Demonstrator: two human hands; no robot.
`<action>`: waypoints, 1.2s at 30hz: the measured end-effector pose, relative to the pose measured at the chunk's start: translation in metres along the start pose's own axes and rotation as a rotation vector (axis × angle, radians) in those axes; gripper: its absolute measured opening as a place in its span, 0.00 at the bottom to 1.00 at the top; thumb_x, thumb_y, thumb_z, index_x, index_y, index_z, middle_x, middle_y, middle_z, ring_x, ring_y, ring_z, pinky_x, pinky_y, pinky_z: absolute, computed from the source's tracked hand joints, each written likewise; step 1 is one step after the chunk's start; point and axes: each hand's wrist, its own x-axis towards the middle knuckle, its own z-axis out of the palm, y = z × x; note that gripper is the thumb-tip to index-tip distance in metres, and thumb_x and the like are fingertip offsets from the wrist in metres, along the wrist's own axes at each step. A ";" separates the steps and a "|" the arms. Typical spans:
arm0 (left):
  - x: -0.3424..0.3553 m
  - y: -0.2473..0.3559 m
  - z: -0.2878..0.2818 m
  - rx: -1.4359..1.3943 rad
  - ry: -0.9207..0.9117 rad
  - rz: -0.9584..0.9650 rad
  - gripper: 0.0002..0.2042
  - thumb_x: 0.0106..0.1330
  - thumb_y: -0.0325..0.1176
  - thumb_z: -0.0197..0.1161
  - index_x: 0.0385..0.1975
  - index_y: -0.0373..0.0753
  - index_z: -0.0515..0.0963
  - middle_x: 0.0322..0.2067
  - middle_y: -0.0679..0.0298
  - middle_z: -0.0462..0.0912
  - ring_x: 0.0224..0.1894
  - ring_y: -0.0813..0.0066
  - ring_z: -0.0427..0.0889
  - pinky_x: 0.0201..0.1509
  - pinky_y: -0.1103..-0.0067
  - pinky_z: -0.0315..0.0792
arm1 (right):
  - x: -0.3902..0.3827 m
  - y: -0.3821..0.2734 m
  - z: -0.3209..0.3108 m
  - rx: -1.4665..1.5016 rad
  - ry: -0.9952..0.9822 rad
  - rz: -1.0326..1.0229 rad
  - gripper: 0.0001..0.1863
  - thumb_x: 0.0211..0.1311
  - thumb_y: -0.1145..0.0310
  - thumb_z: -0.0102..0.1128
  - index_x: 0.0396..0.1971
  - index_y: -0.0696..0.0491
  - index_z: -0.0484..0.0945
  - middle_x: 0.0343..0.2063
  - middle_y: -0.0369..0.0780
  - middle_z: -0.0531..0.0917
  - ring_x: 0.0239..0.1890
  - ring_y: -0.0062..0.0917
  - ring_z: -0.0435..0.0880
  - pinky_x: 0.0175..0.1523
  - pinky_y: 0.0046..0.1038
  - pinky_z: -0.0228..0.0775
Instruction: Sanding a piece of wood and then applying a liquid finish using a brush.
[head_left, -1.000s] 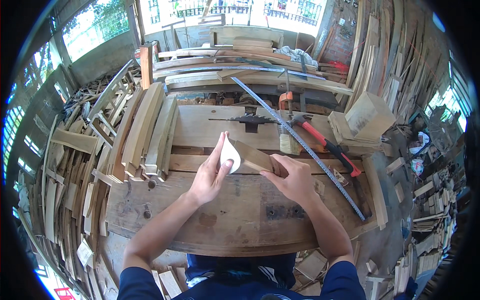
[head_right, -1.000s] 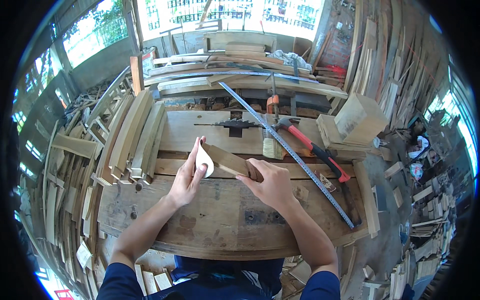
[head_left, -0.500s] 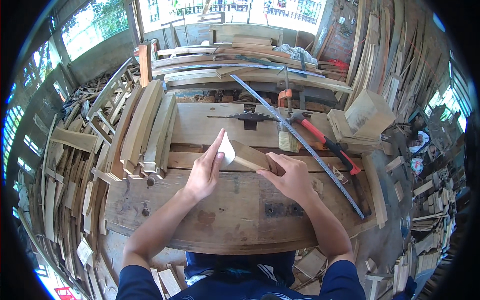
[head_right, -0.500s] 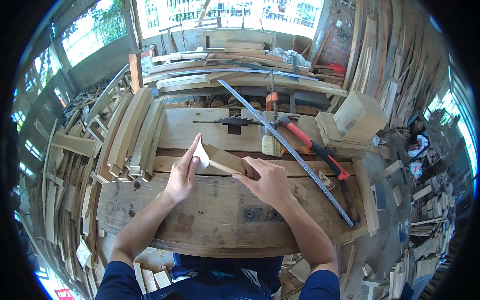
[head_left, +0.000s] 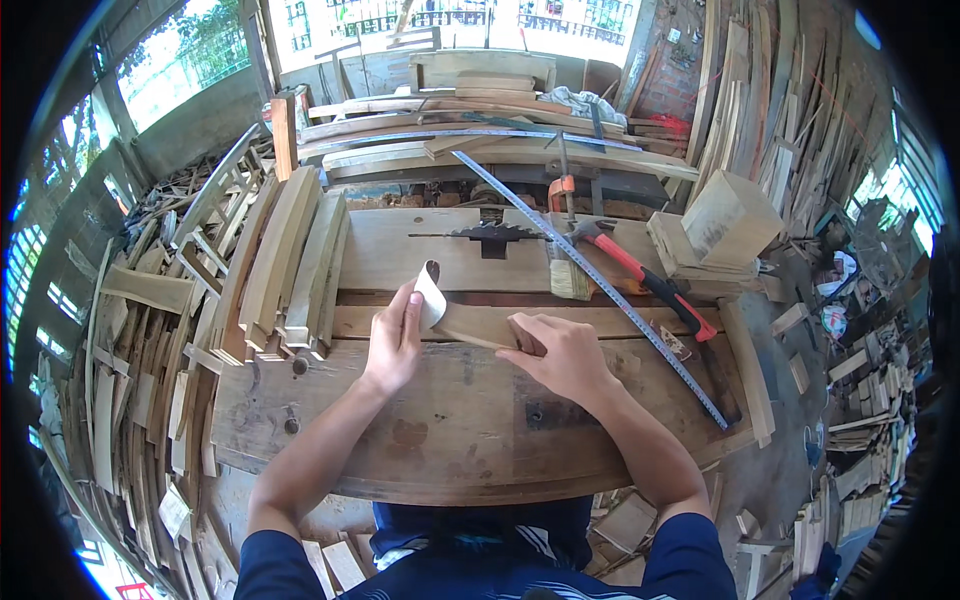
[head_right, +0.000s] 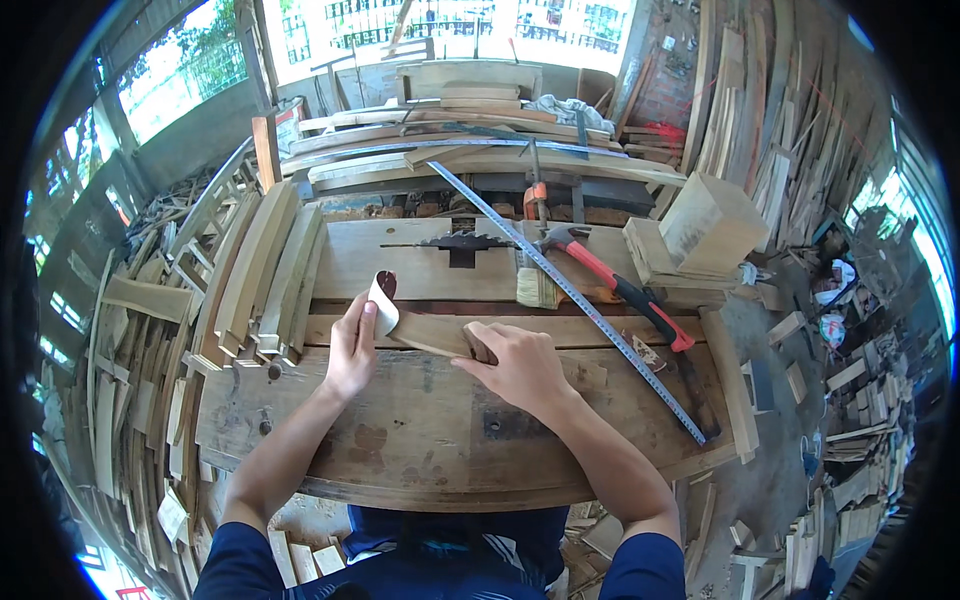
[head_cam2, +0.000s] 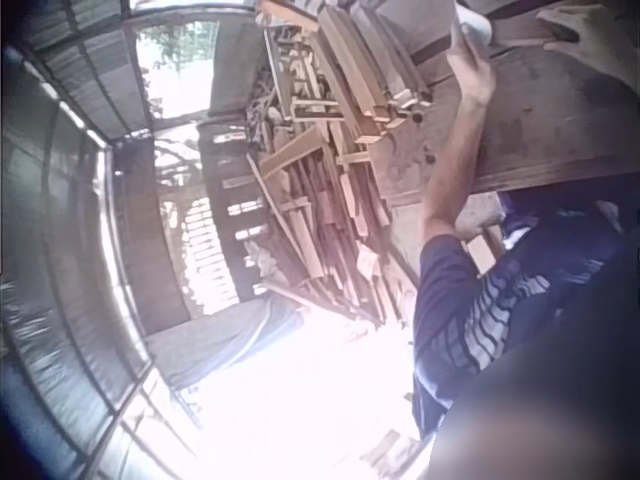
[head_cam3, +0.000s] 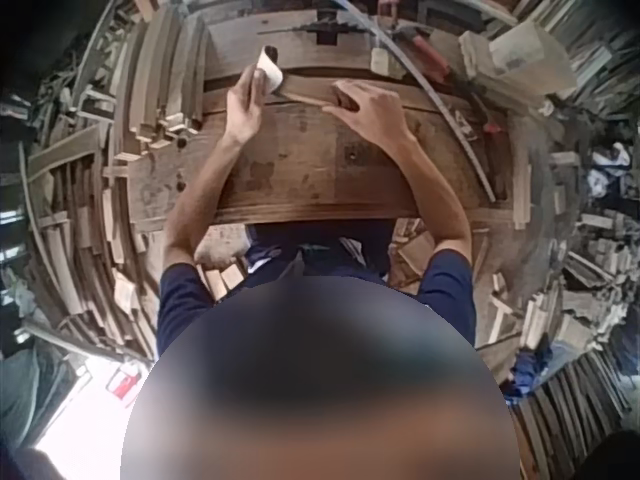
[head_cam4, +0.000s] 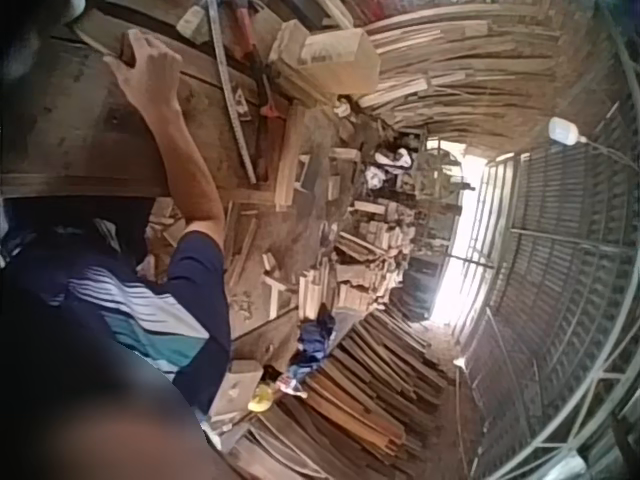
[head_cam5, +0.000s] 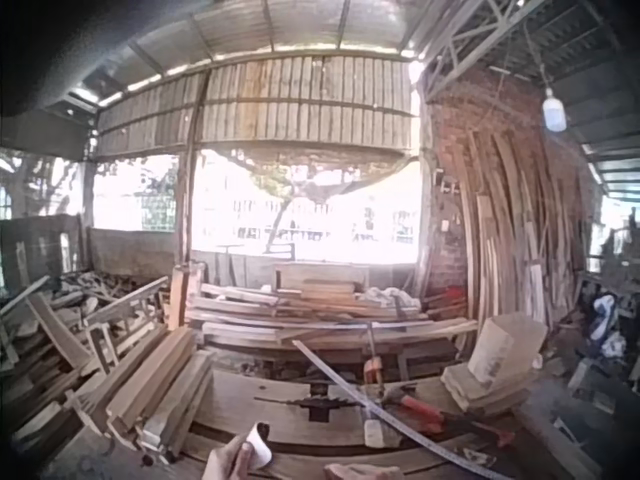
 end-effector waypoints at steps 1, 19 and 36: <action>0.001 0.003 0.001 0.011 0.008 0.005 0.17 0.86 0.35 0.46 0.64 0.33 0.74 0.23 0.49 0.79 0.24 0.70 0.77 0.34 0.73 0.72 | 0.001 0.001 0.002 -0.019 0.098 -0.048 0.25 0.58 0.56 0.80 0.49 0.56 0.84 0.27 0.35 0.86 0.26 0.28 0.84 0.33 0.30 0.78; -0.002 0.013 0.006 0.049 0.038 -0.007 0.17 0.86 0.33 0.47 0.66 0.33 0.74 0.25 0.46 0.81 0.24 0.66 0.81 0.33 0.73 0.74 | 0.002 0.002 0.000 -0.060 0.062 0.048 0.25 0.58 0.54 0.79 0.50 0.53 0.85 0.32 0.40 0.88 0.29 0.34 0.87 0.33 0.32 0.78; -0.002 0.020 0.007 0.005 0.034 -0.051 0.16 0.86 0.35 0.48 0.61 0.32 0.76 0.22 0.52 0.78 0.23 0.73 0.75 0.32 0.74 0.70 | 0.006 -0.008 -0.012 -0.114 -0.056 0.189 0.24 0.61 0.54 0.77 0.48 0.55 0.83 0.30 0.39 0.87 0.28 0.35 0.87 0.34 0.32 0.79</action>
